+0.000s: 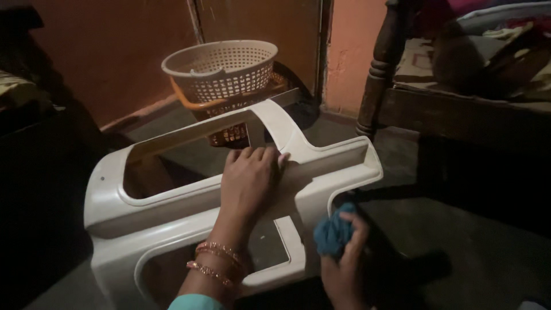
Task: The person cleans a plastic stool by hand using a blue cloth, wiping both the top surface and the underside of the stool.
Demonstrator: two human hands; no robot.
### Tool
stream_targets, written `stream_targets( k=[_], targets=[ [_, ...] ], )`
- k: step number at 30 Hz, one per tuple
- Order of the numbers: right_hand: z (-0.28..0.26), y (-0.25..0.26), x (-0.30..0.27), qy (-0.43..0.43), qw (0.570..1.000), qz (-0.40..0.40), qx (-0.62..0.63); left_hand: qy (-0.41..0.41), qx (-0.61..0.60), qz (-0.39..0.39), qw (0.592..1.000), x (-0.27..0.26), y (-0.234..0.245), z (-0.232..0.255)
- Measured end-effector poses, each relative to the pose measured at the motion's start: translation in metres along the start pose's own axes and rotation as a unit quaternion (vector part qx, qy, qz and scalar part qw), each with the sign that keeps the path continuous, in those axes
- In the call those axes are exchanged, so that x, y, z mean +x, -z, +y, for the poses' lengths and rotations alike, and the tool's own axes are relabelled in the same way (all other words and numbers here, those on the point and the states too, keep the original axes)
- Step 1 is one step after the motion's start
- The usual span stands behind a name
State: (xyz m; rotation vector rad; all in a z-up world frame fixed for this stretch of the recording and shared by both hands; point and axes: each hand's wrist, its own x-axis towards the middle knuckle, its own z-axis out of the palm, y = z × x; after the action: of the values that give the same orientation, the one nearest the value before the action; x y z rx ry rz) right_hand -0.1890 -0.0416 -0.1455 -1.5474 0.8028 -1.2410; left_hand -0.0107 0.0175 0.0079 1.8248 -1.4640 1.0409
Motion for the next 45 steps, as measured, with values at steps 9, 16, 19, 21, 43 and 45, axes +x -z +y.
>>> stream_targets(
  k=[9, 16, 19, 21, 43, 45],
  targets=[
    [-0.027, -0.010, 0.029, 0.118, 0.993, -0.005, 0.028, 0.080, -0.067, 0.149, 0.983, -0.106, 0.020, 0.040],
    [-0.028, -0.009, 0.029, 0.059, 0.995, -0.006, 0.077, 0.659, -0.463, 0.141, 0.576, -0.158, -0.011, 0.051],
    [-0.029, -0.007, 0.022, 0.059, 0.997, 0.006, 0.051, 0.493, -0.580, 0.244, 0.601, -0.152, 0.008, 0.029],
    [-0.032, -0.004, 0.016, 0.001, 1.000, 0.015, 0.000, 0.600, -0.590, 0.322, 0.433, -0.134, 0.014, 0.002],
    [0.039, 0.024, 0.054, -0.262, 0.923, 0.246, 0.135, 0.451, -0.588, 0.095, 0.665, 0.014, 0.034, 0.083],
    [0.041, 0.023, 0.054, -0.280, 0.917, 0.250, 0.137, 0.462, -0.550, 0.058, 0.693, 0.018, 0.016, 0.087]
  ],
)
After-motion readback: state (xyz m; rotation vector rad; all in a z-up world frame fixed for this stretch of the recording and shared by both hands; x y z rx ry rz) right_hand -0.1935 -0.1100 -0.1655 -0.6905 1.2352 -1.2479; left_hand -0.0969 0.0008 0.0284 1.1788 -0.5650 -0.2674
